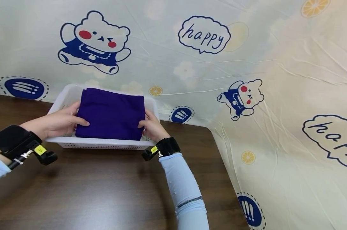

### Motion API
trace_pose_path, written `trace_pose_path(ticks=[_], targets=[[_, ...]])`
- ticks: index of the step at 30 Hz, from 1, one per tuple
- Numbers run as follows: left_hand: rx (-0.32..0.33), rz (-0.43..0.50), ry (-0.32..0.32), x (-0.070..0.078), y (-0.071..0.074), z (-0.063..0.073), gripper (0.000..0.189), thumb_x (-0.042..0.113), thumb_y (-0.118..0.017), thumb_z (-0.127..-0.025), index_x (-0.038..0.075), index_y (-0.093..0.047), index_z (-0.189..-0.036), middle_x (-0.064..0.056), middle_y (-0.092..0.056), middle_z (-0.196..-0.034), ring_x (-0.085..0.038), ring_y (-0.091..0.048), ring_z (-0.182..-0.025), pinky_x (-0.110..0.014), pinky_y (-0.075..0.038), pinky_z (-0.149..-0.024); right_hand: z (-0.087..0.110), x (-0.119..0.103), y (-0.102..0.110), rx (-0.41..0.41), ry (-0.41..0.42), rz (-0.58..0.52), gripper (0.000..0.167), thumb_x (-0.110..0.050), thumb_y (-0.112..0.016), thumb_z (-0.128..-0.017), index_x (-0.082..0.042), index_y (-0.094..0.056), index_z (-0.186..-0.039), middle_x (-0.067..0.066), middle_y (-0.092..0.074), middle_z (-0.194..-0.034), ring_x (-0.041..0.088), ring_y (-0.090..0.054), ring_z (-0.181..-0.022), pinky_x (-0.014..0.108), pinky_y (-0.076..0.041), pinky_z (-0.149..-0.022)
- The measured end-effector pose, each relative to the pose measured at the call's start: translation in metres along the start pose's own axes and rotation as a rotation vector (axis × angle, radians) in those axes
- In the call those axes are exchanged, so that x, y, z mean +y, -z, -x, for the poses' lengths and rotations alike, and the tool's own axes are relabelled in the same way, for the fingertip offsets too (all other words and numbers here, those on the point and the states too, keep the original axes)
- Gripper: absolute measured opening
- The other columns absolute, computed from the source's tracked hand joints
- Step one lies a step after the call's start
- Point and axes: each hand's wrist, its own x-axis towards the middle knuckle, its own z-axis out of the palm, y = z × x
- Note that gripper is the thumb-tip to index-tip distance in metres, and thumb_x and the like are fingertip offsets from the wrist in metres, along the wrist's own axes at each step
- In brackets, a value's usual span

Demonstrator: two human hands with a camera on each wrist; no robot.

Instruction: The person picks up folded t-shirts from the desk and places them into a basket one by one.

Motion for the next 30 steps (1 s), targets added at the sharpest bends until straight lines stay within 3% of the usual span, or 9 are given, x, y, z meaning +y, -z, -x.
trace_pose_path(ticks=[9, 14, 20, 24, 27, 30], targets=[[0.036, -0.049, 0.067, -0.0055, -0.0006, 0.0002, 0.104, -0.009, -0.049, -0.098, 0.029, 0.030, -0.155, -0.024, 0.012, -0.166, -0.047, -0.022, -0.144, -0.055, -0.042, -0.107, -0.0015, 0.0077, -0.0003, -0.004, -0.025, -0.025, 0.079, 0.023, -0.043, -0.086, -0.021, -0.045, -0.151, 0.008, -0.052, -0.150, 0.026, -0.053, -0.125, 0.046, -0.044, -0.099], [0.061, -0.041, 0.087, -0.0065, 0.0003, 0.0017, 0.103, -0.009, -0.046, -0.100, 0.030, 0.032, -0.154, -0.023, 0.014, -0.165, -0.048, -0.022, -0.144, -0.059, -0.036, -0.111, -0.0039, 0.0069, -0.0014, -0.017, -0.045, -0.021, 0.076, 0.021, -0.048, -0.090, -0.024, -0.044, -0.151, 0.007, -0.052, -0.150, 0.029, -0.052, -0.130, 0.050, -0.043, -0.104], [0.069, -0.025, 0.073, -0.0059, 0.0015, 0.0011, 0.109, -0.014, -0.046, -0.097, 0.036, 0.034, -0.152, -0.022, 0.009, -0.166, -0.048, -0.023, -0.143, -0.057, -0.041, -0.106, -0.0064, 0.0056, -0.0021, -0.003, -0.046, -0.028, 0.075, 0.020, -0.049, -0.091, -0.026, -0.042, -0.151, 0.009, -0.054, -0.147, 0.030, -0.052, -0.129, 0.053, -0.041, -0.106], [0.069, 0.003, 0.055, -0.0049, 0.0002, -0.0004, 0.121, -0.024, -0.044, -0.087, 0.041, 0.036, -0.150, -0.020, 0.021, -0.164, -0.052, -0.008, -0.147, -0.072, -0.026, -0.110, -0.0064, 0.0067, -0.0016, 0.013, -0.045, -0.037, 0.082, 0.020, -0.050, -0.091, -0.031, -0.036, -0.154, 0.012, -0.053, -0.148, 0.030, -0.052, -0.129, 0.054, -0.039, -0.107], [0.087, 0.006, 0.042, -0.0041, -0.0017, -0.0019, 0.124, -0.027, -0.042, -0.082, 0.044, 0.035, -0.149, -0.018, 0.035, -0.159, -0.050, 0.014, -0.148, -0.079, -0.010, -0.108, -0.0061, 0.0072, -0.0006, 0.022, -0.049, -0.038, 0.088, 0.019, -0.052, -0.092, -0.037, -0.031, -0.156, 0.012, -0.046, -0.155, 0.031, -0.049, -0.133, 0.057, -0.035, -0.111], [0.100, -0.029, 0.048, -0.0032, -0.0028, -0.0024, 0.121, -0.026, -0.040, -0.082, 0.041, 0.030, -0.153, -0.019, 0.038, -0.158, -0.049, 0.021, -0.146, -0.082, -0.007, -0.105, -0.0065, 0.0075, 0.0001, 0.015, -0.053, -0.032, 0.090, 0.018, -0.053, -0.092, -0.039, -0.028, -0.157, 0.010, -0.037, -0.160, 0.031, -0.045, -0.138, 0.059, -0.032, -0.114]])
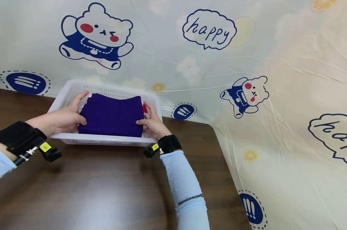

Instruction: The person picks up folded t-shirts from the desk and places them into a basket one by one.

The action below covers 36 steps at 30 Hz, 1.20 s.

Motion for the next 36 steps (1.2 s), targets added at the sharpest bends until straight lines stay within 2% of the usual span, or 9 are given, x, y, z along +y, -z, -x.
trace_pose_path(ticks=[5, 8, 12, 17, 20, 28, 36], targets=[[-0.026, -0.066, 0.051, 0.0017, 0.0009, 0.0008, 0.111, -0.024, -0.042, -0.085, 0.030, 0.024, -0.158, -0.021, 0.029, -0.162, -0.056, 0.002, -0.147, -0.079, -0.013, -0.108, -0.0003, -0.0013, 0.0008, -0.019, -0.005, 0.027, 0.084, 0.017, -0.054, -0.093, -0.034, -0.033, -0.157, 0.006, -0.033, -0.162, 0.029, -0.043, -0.139, 0.054, -0.036, -0.111], [-0.030, -0.095, 0.075, 0.0021, 0.0019, 0.0018, 0.111, -0.021, -0.046, -0.086, 0.028, 0.024, -0.158, -0.022, 0.030, -0.161, -0.058, 0.002, -0.147, -0.078, -0.013, -0.108, -0.0007, -0.0010, 0.0009, -0.021, -0.007, 0.055, 0.079, 0.016, -0.054, -0.093, -0.030, -0.037, -0.155, 0.005, -0.034, -0.161, 0.027, -0.045, -0.136, 0.049, -0.039, -0.106], [-0.022, -0.171, 0.086, 0.0023, 0.0024, 0.0024, 0.112, -0.016, -0.052, -0.086, 0.024, 0.026, -0.157, -0.025, 0.031, -0.160, -0.058, 0.003, -0.146, -0.077, -0.016, -0.108, -0.0019, -0.0009, 0.0002, -0.010, -0.025, 0.103, 0.077, 0.015, -0.056, -0.093, -0.027, -0.038, -0.155, 0.007, -0.034, -0.161, 0.029, -0.045, -0.136, 0.050, -0.039, -0.110], [-0.004, -0.245, 0.110, 0.0029, 0.0016, 0.0022, 0.110, -0.013, -0.055, -0.087, 0.016, 0.025, -0.156, -0.028, 0.031, -0.158, -0.059, 0.001, -0.146, -0.072, -0.020, -0.111, -0.0032, -0.0013, -0.0013, -0.009, -0.062, 0.164, 0.078, 0.013, -0.056, -0.094, -0.022, -0.032, -0.159, 0.003, -0.019, -0.168, 0.027, -0.034, -0.145, 0.054, -0.032, -0.117], [0.008, -0.282, 0.126, 0.0037, 0.0012, 0.0019, 0.106, -0.012, -0.055, -0.088, 0.012, 0.023, -0.157, -0.031, 0.029, -0.158, -0.059, -0.001, -0.146, -0.071, -0.021, -0.112, -0.0056, -0.0004, -0.0012, -0.010, -0.080, 0.187, 0.079, 0.014, -0.056, -0.094, -0.019, -0.028, -0.161, 0.001, -0.014, -0.169, 0.026, -0.030, -0.148, 0.053, -0.031, -0.117], [0.024, -0.377, 0.174, 0.0021, 0.0025, 0.0004, 0.096, -0.009, -0.052, -0.093, 0.004, 0.019, -0.156, -0.037, 0.022, -0.157, -0.060, -0.002, -0.145, -0.069, -0.024, -0.112, -0.0080, 0.0020, -0.0025, 0.022, -0.134, 0.269, 0.080, 0.012, -0.057, -0.095, -0.019, -0.026, -0.161, 0.005, -0.017, -0.169, 0.028, -0.030, -0.148, 0.052, -0.033, -0.117], [0.043, -0.409, 0.210, 0.0022, 0.0006, 0.0012, 0.084, -0.007, -0.044, -0.096, -0.002, 0.015, -0.156, -0.039, 0.017, -0.157, -0.059, -0.006, -0.145, -0.067, -0.028, -0.112, -0.0069, 0.0024, -0.0036, 0.027, -0.133, 0.298, 0.079, 0.011, -0.057, -0.096, -0.018, -0.026, -0.162, 0.006, -0.017, -0.169, 0.028, -0.030, -0.149, 0.051, -0.033, -0.117]])
